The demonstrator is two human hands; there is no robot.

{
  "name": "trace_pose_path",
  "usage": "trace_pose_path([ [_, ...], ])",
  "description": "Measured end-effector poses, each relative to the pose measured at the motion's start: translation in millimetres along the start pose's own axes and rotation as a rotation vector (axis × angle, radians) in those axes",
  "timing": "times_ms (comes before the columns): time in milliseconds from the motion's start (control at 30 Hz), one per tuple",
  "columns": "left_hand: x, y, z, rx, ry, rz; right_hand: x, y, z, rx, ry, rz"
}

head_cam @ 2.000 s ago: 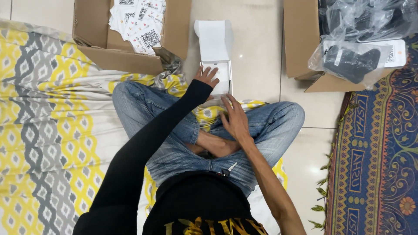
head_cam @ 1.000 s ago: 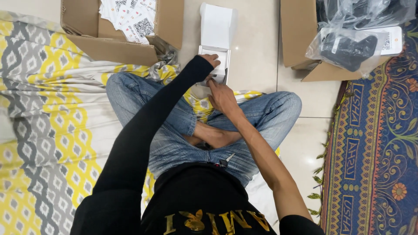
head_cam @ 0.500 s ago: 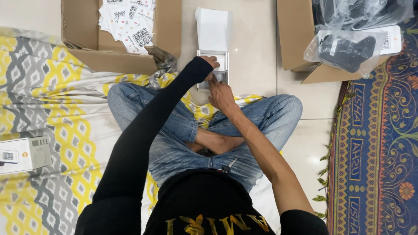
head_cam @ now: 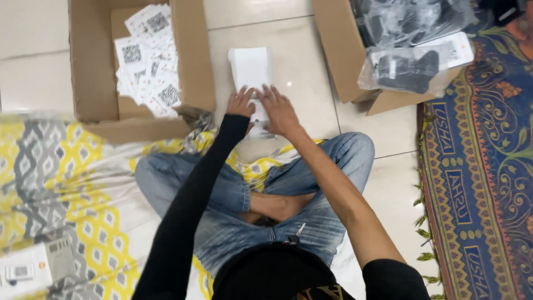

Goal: The person applies QR code stickers to product boxes and organizes them into cardboard containers.

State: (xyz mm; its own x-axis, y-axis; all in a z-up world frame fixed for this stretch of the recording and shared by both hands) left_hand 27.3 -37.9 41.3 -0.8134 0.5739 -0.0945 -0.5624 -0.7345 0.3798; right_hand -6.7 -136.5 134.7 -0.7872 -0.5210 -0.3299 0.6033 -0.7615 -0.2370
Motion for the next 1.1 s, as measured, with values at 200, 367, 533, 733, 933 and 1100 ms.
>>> trace_pose_path([
  [200, 8, 1, 14, -0.065, 0.066, 0.261, 26, 24, -59, -0.070, 0.088, -0.053],
  [367, 16, 19, 14, -0.323, 0.040, 0.187, 74, 2, 15, -0.315, -0.049, 0.069],
  [533, -33, 95, 6, 0.211, -0.104, 0.067, 148, 87, 215, 0.074, 0.425, -0.220],
  [733, -90, 215, -23, 0.607, -0.063, -0.027, 194, 218, 206, 0.440, 0.079, -0.211],
  [933, -9, 213, 64, 1.008, 0.086, 0.071, 242, 151, 170, -0.191, 0.574, -0.260],
  [1100, 126, 131, 6, 0.994, -0.105, 0.114, 263, -4, 29, -0.933, 0.332, -0.560],
])
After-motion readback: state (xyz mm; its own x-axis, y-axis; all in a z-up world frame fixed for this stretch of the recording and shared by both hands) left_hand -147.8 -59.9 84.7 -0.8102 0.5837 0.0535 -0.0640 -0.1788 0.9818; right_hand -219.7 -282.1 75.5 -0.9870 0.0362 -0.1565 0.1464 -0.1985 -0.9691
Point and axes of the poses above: each hand's wrist, its own x-axis away from the middle knuckle, its own z-axis out of the back of the hand, y = z × x, the point moved 8 cm from there along -x, towards the middle knuckle, and after that the axes turned 15 degrees about z, right-handed, at the moved point
